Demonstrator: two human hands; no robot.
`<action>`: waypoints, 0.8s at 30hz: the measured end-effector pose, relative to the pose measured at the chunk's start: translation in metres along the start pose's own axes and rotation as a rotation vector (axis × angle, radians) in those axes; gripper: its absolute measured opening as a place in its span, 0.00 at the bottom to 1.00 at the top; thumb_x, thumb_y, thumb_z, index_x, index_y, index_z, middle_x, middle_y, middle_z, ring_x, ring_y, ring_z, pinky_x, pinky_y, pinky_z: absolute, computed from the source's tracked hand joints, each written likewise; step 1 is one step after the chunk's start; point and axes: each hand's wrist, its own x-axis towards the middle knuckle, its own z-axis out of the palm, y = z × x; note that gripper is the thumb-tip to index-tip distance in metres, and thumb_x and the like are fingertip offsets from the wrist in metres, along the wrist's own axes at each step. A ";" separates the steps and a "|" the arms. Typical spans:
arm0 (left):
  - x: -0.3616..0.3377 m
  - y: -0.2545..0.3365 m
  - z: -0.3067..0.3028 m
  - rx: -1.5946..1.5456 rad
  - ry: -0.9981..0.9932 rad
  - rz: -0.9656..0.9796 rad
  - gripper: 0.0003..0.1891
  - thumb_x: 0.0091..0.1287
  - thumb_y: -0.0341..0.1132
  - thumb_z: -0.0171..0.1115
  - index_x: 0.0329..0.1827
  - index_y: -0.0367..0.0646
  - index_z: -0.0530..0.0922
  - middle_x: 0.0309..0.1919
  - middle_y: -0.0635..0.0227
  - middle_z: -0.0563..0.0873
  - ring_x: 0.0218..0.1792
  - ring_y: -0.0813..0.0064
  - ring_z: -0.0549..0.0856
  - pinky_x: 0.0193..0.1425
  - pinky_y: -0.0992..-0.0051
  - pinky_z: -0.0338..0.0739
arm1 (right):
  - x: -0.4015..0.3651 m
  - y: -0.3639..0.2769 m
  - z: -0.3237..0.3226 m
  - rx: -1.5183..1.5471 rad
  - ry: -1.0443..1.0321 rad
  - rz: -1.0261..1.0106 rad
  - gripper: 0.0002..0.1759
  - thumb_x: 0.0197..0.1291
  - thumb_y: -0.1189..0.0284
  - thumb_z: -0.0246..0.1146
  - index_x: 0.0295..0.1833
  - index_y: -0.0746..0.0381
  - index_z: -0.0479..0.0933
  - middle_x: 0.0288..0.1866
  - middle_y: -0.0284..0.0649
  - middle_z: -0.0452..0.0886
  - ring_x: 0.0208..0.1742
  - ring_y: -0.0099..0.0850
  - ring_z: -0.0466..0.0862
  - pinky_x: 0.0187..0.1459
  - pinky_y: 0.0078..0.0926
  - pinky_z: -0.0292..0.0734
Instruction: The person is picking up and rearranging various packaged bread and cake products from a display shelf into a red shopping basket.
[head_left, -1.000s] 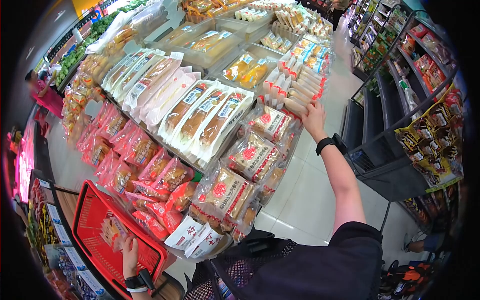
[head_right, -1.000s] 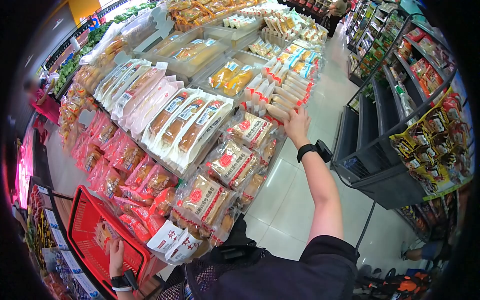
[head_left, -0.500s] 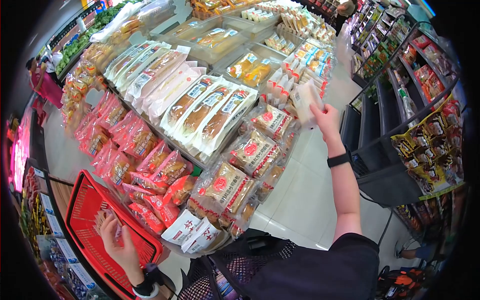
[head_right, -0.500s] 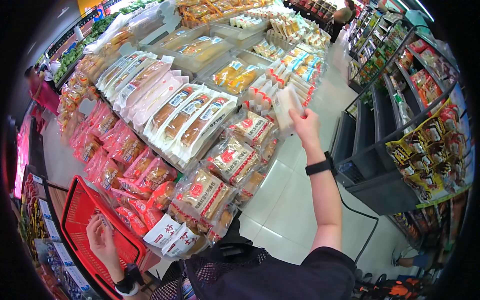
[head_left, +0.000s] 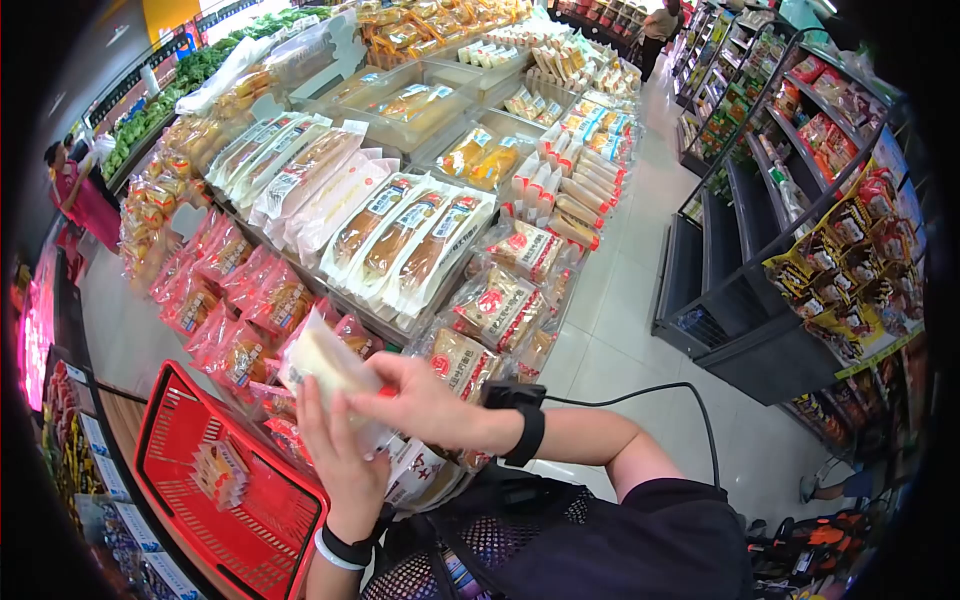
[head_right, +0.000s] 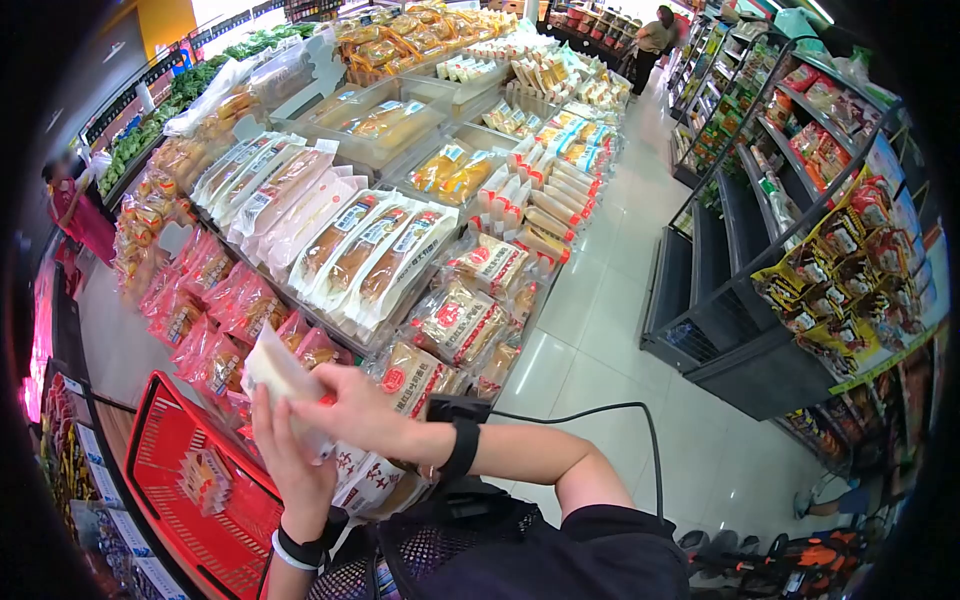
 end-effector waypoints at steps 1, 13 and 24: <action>-0.006 -0.010 -0.004 0.000 0.002 0.001 0.38 0.43 0.19 0.60 0.65 0.39 0.62 0.65 0.45 0.63 0.65 0.43 0.63 0.66 0.53 0.60 | -0.003 0.001 0.011 0.022 -0.038 -0.035 0.18 0.55 0.68 0.65 0.47 0.69 0.74 0.37 0.33 0.78 0.39 0.18 0.75 0.39 0.20 0.74; -0.060 -0.057 -0.038 -1.645 0.267 -1.041 0.20 0.65 0.25 0.51 0.61 0.36 0.64 0.54 0.54 0.76 0.53 0.54 0.78 0.52 0.51 0.78 | 0.005 0.021 0.019 -0.048 -0.095 0.119 0.32 0.57 0.70 0.65 0.63 0.67 0.58 0.59 0.47 0.67 0.58 0.31 0.72 0.55 0.26 0.73; -0.060 -0.071 -0.042 -1.921 0.034 -1.005 0.35 0.70 0.59 0.32 0.68 0.39 0.54 0.63 0.51 0.68 0.61 0.49 0.72 0.56 0.49 0.74 | -0.007 0.019 0.037 0.239 -0.203 0.281 0.20 0.61 0.76 0.60 0.57 0.69 0.66 0.47 0.42 0.79 0.46 0.23 0.80 0.48 0.22 0.77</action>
